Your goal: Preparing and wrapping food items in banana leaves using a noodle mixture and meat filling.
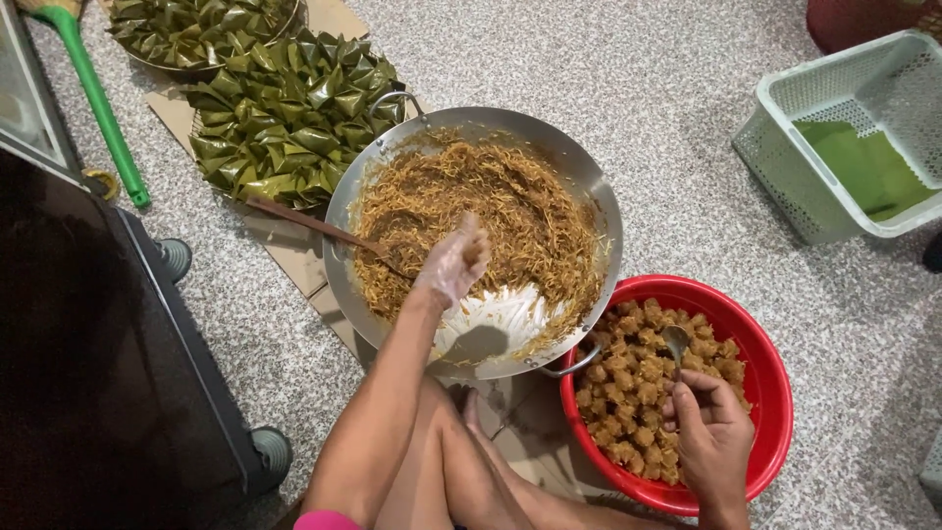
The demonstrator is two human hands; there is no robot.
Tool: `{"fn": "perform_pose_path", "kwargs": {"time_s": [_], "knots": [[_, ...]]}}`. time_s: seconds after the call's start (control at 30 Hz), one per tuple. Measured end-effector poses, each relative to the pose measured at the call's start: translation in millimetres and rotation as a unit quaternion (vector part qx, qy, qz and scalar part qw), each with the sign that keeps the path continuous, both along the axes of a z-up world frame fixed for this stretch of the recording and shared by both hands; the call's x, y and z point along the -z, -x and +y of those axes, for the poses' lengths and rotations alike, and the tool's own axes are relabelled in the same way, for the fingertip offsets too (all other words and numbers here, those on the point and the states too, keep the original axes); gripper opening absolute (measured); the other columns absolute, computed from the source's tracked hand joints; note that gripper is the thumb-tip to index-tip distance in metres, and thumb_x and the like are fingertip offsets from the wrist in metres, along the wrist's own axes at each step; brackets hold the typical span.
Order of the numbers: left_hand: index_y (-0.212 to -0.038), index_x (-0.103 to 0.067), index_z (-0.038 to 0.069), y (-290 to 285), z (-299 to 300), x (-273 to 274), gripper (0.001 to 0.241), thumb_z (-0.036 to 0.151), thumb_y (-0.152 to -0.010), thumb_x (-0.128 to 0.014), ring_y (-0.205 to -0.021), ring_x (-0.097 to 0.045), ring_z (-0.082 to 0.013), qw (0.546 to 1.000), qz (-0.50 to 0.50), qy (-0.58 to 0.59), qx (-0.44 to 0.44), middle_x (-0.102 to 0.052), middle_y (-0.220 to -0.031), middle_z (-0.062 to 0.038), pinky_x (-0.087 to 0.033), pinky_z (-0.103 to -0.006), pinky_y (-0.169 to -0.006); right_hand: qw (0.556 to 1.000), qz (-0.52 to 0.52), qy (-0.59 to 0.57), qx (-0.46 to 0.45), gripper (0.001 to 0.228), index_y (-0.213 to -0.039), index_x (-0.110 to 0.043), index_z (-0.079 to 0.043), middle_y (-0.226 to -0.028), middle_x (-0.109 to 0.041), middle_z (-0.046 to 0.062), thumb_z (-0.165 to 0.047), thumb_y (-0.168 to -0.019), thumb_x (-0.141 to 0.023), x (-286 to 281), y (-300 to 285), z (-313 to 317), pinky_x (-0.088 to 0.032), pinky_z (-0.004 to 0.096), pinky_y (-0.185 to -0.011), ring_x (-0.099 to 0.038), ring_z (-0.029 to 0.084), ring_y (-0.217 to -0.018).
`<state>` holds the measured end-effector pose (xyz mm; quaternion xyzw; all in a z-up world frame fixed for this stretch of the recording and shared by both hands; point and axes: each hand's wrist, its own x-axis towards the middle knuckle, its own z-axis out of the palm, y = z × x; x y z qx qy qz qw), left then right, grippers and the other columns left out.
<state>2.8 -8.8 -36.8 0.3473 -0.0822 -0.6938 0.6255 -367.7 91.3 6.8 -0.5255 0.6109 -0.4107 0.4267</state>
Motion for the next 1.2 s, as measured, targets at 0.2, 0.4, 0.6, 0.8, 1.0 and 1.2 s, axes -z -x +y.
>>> {"fn": "perform_pose_path", "kwargs": {"time_s": [0.2, 0.4, 0.6, 0.8, 1.0, 1.2], "knots": [[-0.117, -0.07, -0.003, 8.3, 9.4, -21.4, 0.029, 0.009, -0.091, -0.069, -0.048, -0.053, -0.0036, 0.987, -0.156, -0.015, 0.027, -0.072, -0.083, -0.008, -0.042, -0.013, -0.037, 1.0, 0.003, 0.004, 0.006, 0.022, -0.119, -0.061, 0.01, -0.092, -0.067, 0.021, 0.008, -0.098, -0.057, 5.4, 3.7, -0.4, -0.054, 0.029, -0.053, -0.065, 0.024, -0.069], [-0.102, -0.056, -0.003, 10.1, 10.0, -13.1, 0.018, 0.0, -0.085, -0.059, -0.09, -0.069, -0.0341, 0.999, 0.004, 0.003, 0.036, -0.066, -0.111, -0.031, -0.064, -0.0384, -0.076, 1.0, 0.004, 0.001, -0.001, 0.025, -0.122, -0.061, 0.01, -0.094, -0.067, 0.021, 0.009, -0.098, -0.057, 6.9, 7.3, -0.8, -0.058, 0.031, -0.059, -0.066, 0.025, -0.073], [-0.118, -0.061, -0.007, 11.7, 8.0, -21.7, 0.033, 0.017, -0.096, -0.065, -0.046, -0.053, -0.0054, 0.997, -0.079, 0.022, -0.005, -0.064, -0.074, -0.006, -0.042, -0.0131, -0.034, 1.0, 0.009, 0.002, -0.003, 0.024, -0.122, -0.061, 0.008, -0.088, -0.068, 0.019, 0.007, -0.098, -0.058, 15.4, 11.2, -0.7, -0.055, 0.028, -0.054, -0.066, 0.022, -0.069], [-0.12, -0.055, -0.007, 9.2, 10.8, -32.7, 0.046, 0.012, -0.082, -0.074, -0.088, -0.067, -0.024, 0.999, -0.051, 0.01, -0.012, -0.064, -0.099, -0.018, -0.061, -0.0278, -0.08, 1.0, -0.001, 0.006, -0.007, 0.023, -0.122, -0.06, 0.01, -0.088, -0.067, 0.019, 0.007, -0.099, -0.057, 10.0, 8.5, -0.5, -0.055, 0.028, -0.055, -0.065, 0.022, -0.069], [-0.104, -0.068, -0.005, 7.7, 20.3, -26.7, 0.031, 0.024, -0.102, -0.056, -0.042, -0.049, -0.0035, 0.985, -0.142, 0.078, 0.057, -0.071, -0.077, -0.008, -0.039, -0.0148, -0.033, 1.0, -0.002, 0.022, -0.01, 0.022, -0.119, -0.061, 0.009, -0.086, -0.067, 0.019, 0.006, -0.097, -0.059, 17.2, 13.7, -1.0, -0.055, 0.027, -0.053, -0.066, 0.022, -0.068], [-0.087, -0.068, -0.013, 8.2, 9.0, -11.4, 0.056, 0.034, -0.105, -0.044, -0.089, -0.072, -0.034, 0.999, -0.019, 0.024, 0.039, -0.068, -0.113, -0.034, -0.062, -0.0267, -0.069, 0.999, 0.0, 0.04, -0.026, 0.023, -0.12, -0.061, 0.009, -0.079, -0.066, 0.017, 0.006, -0.097, -0.058, 22.6, 18.0, -1.6, -0.054, 0.026, -0.049, -0.066, 0.022, -0.064]]}}
